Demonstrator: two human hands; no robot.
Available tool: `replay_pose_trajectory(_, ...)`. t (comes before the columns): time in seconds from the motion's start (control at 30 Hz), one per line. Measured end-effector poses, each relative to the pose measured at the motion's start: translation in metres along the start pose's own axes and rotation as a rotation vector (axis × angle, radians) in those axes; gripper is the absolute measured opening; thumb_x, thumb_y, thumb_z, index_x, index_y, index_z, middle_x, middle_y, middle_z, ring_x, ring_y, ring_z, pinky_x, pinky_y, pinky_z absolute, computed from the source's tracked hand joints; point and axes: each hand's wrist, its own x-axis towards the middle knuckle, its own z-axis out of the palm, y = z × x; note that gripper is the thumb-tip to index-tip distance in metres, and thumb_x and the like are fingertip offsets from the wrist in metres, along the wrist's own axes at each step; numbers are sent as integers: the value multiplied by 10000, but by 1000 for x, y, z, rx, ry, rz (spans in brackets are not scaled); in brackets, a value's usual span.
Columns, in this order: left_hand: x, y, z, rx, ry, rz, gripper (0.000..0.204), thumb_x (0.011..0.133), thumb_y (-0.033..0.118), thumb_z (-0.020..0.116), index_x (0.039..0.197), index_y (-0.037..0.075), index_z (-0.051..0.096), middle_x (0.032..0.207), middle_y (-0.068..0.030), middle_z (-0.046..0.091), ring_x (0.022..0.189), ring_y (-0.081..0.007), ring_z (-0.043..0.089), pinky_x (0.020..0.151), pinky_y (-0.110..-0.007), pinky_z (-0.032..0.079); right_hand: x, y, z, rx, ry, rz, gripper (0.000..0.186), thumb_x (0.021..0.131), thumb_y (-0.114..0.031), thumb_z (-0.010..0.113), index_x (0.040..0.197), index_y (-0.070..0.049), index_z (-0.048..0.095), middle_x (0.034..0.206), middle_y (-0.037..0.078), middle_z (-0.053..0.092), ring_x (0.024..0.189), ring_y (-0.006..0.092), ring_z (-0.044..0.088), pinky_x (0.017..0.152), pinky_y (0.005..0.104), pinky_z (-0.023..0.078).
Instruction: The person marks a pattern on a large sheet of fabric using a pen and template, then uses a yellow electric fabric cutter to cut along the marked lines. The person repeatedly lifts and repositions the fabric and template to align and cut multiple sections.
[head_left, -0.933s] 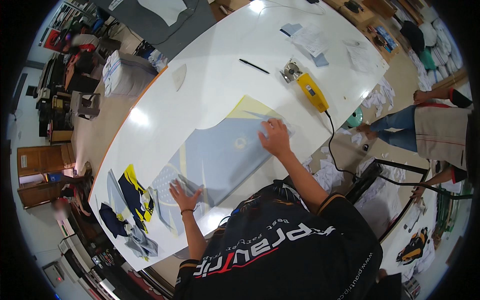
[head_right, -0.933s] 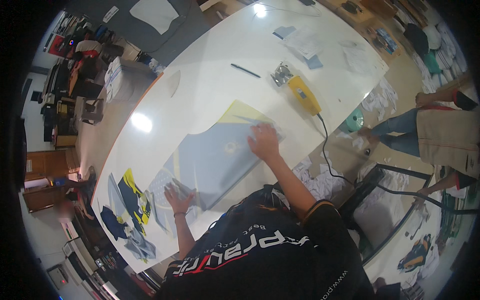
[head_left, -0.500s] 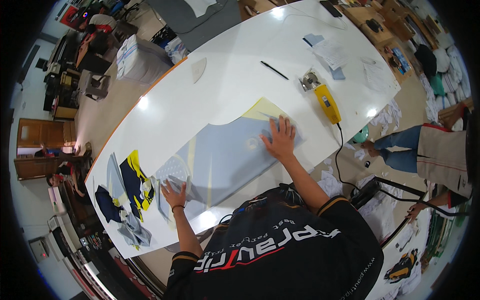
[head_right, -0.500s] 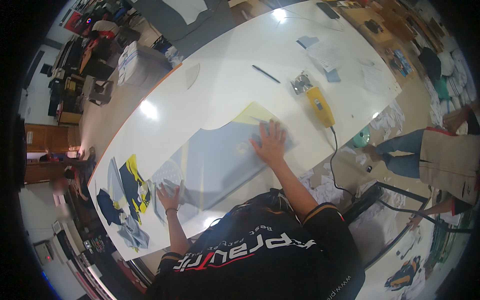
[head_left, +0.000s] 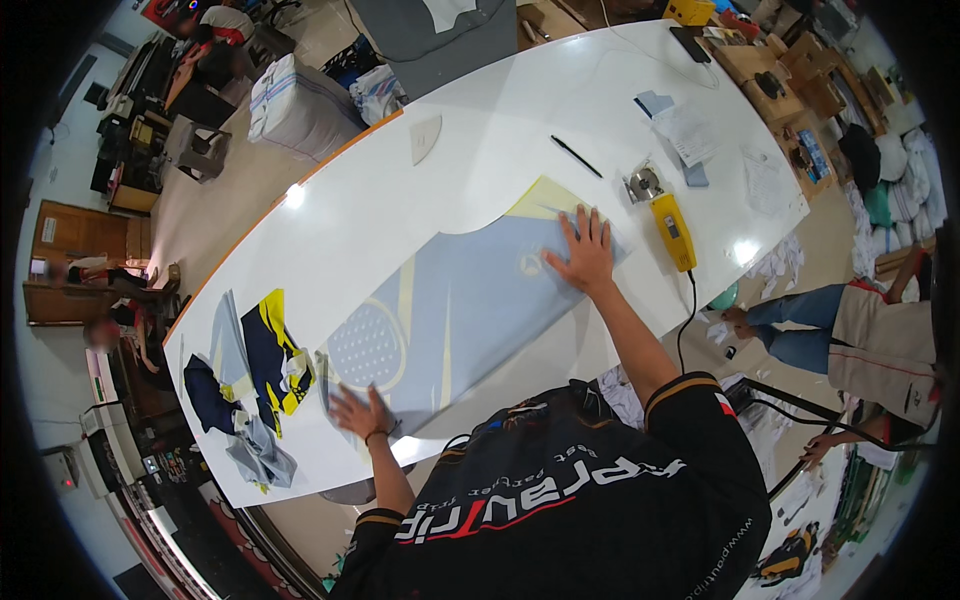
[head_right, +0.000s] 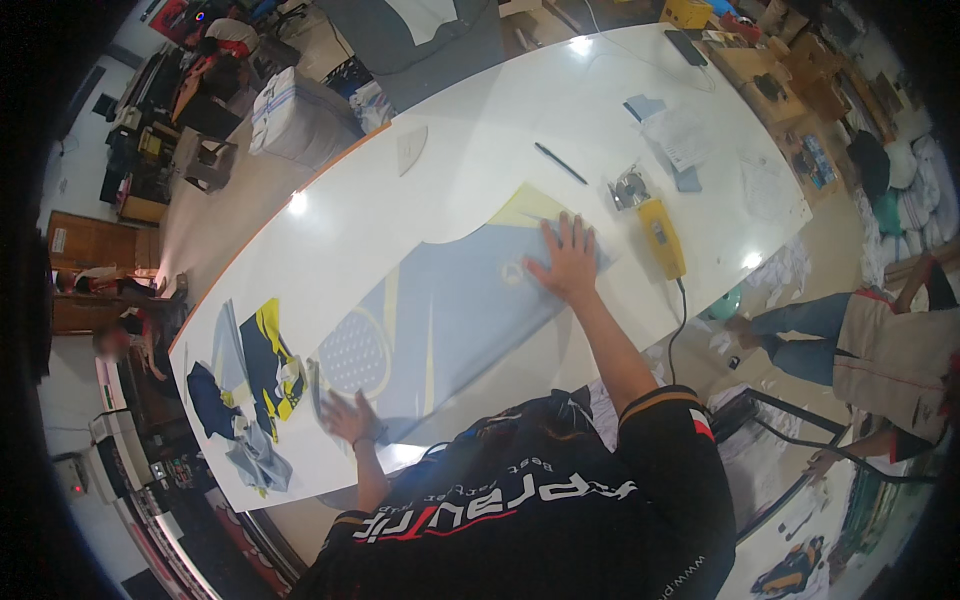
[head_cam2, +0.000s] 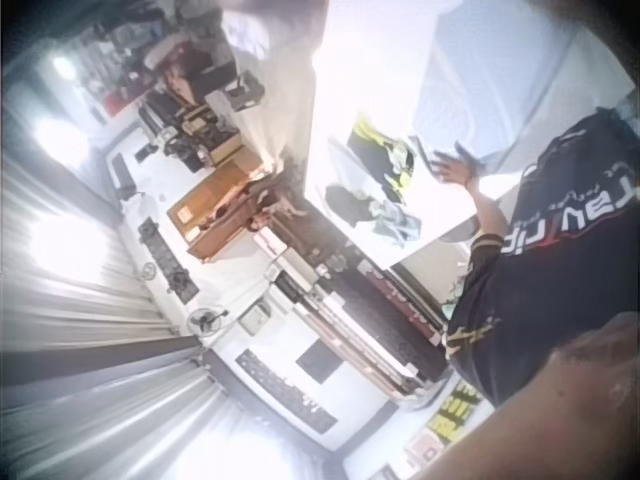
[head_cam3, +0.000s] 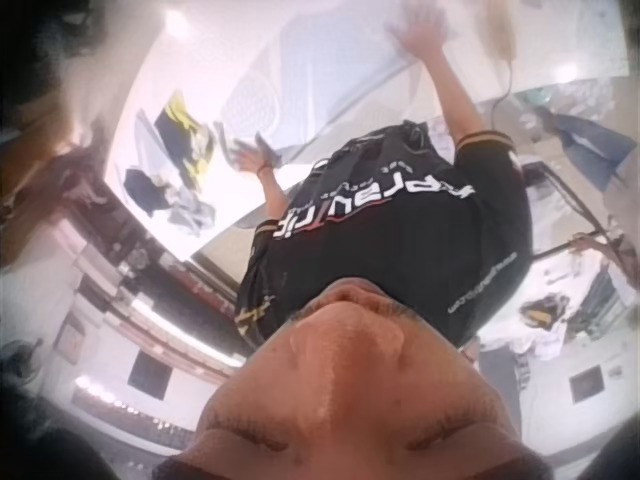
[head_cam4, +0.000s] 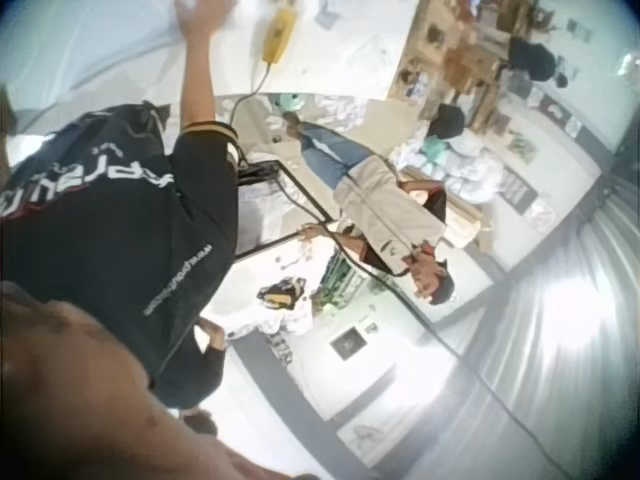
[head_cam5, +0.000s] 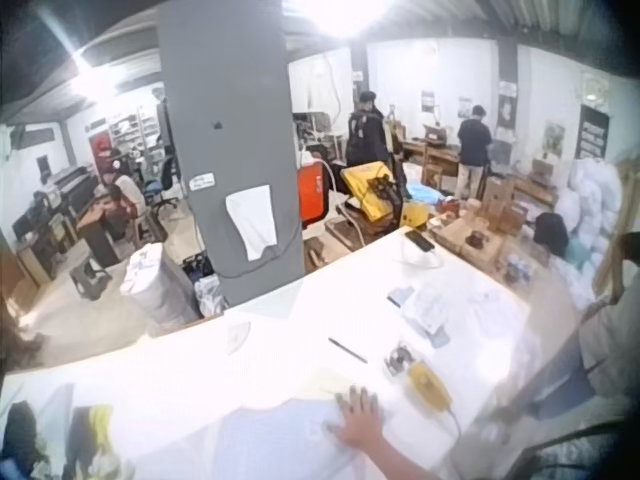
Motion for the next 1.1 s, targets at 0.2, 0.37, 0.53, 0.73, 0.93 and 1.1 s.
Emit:
replay_pose_trajectory(0.2, 29, -46, -6, -33, 43, -525, 941, 958, 744, 457, 1672, 188, 202, 1730, -207, 119, 1571, -496, 90, 1226, -687, 99, 2, -10, -3, 1, -38, -15, 891, 917, -702, 562, 1613, -176, 380, 1655, 231, 302, 1529, 491, 226, 1232, 654, 147)
replay_pose_trajectory(0.37, 19, 14, -18, -246, 65, 561, 824, 995, 610, 518, 1644, 152, 299, 1678, -266, 241, 1559, -473, 176, 1233, -656, 142, 1, -1, -2, 12, -62, 9, 870, 929, -683, 572, 1606, -165, 399, 1680, 215, 254, 1545, 477, 190, 1240, 644, 128)
replay_pose_trajectory(0.53, 48, -14, 0, 9, 14, -34, 779, 1016, 650, 450, 1628, 186, 322, 1681, -268, 220, 1536, -517, 191, 1222, -670, 162, 3, -1, -7, 61, -81, -22, 860, 936, -670, 575, 1601, -155, 401, 1675, 214, 262, 1546, 466, 195, 1246, 641, 116)
replay_pose_trajectory(0.73, 63, -14, -8, -191, 222, 11, 726, 1019, 587, 535, 1529, 79, 442, 1622, -333, 271, 1492, -520, 266, 1203, -638, 247, 27, -3, -5, 225, 61, -15, 707, 926, -521, 679, 1464, -86, 538, 1481, 209, 483, 1381, 442, 413, 1166, 584, 291)
replay_pose_trajectory(0.93, 27, 45, -20, -283, 384, 246, 622, 1000, 413, 671, 1456, 19, 516, 1563, -334, 348, 1459, -496, 323, 1190, -592, 303, 143, -77, 32, 614, 28, -58, 469, 917, -349, 748, 1273, -59, 651, 1170, 141, 666, 1124, 359, 607, 992, 477, 473)
replay_pose_trajectory(1.1, -6, 87, -52, -392, 267, 355, 571, 975, 305, 725, 1435, 23, 540, 1560, -303, 371, 1441, -476, 359, 1173, -578, 334, 257, -151, 71, 481, -30, -49, 479, 895, -361, 753, 1272, -83, 654, 1196, 124, 665, 1140, 353, 617, 971, 466, 526)
